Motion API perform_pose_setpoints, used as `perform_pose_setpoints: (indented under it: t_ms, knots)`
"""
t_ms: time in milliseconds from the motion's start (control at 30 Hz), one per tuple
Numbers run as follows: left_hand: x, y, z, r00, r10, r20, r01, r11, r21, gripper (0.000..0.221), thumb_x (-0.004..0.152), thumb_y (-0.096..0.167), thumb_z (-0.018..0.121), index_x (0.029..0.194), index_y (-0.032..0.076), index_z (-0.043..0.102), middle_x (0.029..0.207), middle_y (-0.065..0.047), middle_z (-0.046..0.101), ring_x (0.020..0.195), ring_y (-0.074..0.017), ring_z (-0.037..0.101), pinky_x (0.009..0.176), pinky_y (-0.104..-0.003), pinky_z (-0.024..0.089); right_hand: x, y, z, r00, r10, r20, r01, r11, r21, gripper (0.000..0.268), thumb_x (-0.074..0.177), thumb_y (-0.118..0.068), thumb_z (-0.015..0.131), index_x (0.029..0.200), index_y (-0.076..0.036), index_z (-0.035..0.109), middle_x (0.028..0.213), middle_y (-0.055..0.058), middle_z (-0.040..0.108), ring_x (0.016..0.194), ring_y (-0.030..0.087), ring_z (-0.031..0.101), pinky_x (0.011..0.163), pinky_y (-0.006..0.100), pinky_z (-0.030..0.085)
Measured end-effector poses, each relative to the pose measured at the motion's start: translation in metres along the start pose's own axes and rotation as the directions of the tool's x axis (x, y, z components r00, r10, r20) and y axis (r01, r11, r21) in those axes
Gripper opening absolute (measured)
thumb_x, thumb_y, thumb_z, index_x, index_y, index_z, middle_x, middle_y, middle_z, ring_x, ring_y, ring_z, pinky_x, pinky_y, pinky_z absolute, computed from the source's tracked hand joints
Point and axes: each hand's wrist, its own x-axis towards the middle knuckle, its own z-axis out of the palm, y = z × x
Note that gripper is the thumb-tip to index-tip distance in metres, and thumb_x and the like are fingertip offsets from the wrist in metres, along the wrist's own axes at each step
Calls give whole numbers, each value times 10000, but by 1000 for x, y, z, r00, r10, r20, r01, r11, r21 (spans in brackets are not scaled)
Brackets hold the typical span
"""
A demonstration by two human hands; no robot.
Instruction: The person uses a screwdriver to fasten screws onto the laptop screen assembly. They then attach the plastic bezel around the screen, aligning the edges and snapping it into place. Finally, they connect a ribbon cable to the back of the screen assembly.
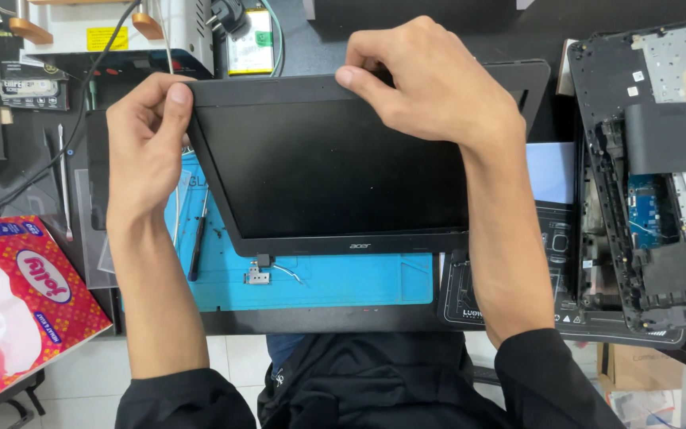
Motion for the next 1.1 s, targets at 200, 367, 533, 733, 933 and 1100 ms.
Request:
perform_pose_setpoints:
  t_ms: [200,367,533,733,933,1100]
  knots:
    - [1,6,7,999,12,40,-5,986,-166,249,1155,246,571,1155,25,686,925,96,651,799,19,524,676,-178,393,14,2,12,997,-66,34,64,996,58,166,1029,-180,711,1039,-15,730,846,151,730,761,324,699,680,408,526]
    - [5,12,14,1000,-24,-11,24,999,-41,226,1122,221,651,1067,7,700,836,62,567,754,2,453,650,-188,338,18,2,12,996,-27,87,20,997,73,162,996,-173,724,1000,-12,726,808,155,719,720,324,690,659,419,519]
    - [0,35,19,999,39,-28,-37,997,62,154,1035,171,694,1063,21,721,826,76,580,736,3,445,619,-175,328,10,1,4,995,-70,64,62,991,122,163,1000,-168,750,1047,-19,704,855,143,726,795,316,722,696,406,540]
    - [-11,10,11,969,217,115,-206,973,-103,256,1026,22,807,1203,-6,623,1179,-31,617,1063,-78,588,953,-217,499,-13,-3,-15,988,-141,56,138,989,57,498,794,-88,878,1183,-23,574,1072,158,718,1069,382,694,849,439,536]
    - [-16,12,6,962,236,136,-223,970,-99,297,948,68,857,1085,25,598,1344,-82,618,1022,-91,554,943,-250,490,-23,-8,-24,992,-108,66,102,991,87,446,790,-23,853,1116,-20,549,1081,134,698,1108,360,690,918,415,550]
    - [-14,41,17,950,285,125,-274,957,-99,330,867,100,834,1083,60,587,1435,-100,569,1264,-132,570,1154,-301,470,-26,-10,-24,995,-77,56,73,995,68,404,790,-12,840,1081,-11,560,1023,129,688,1025,346,697,874,401,550]
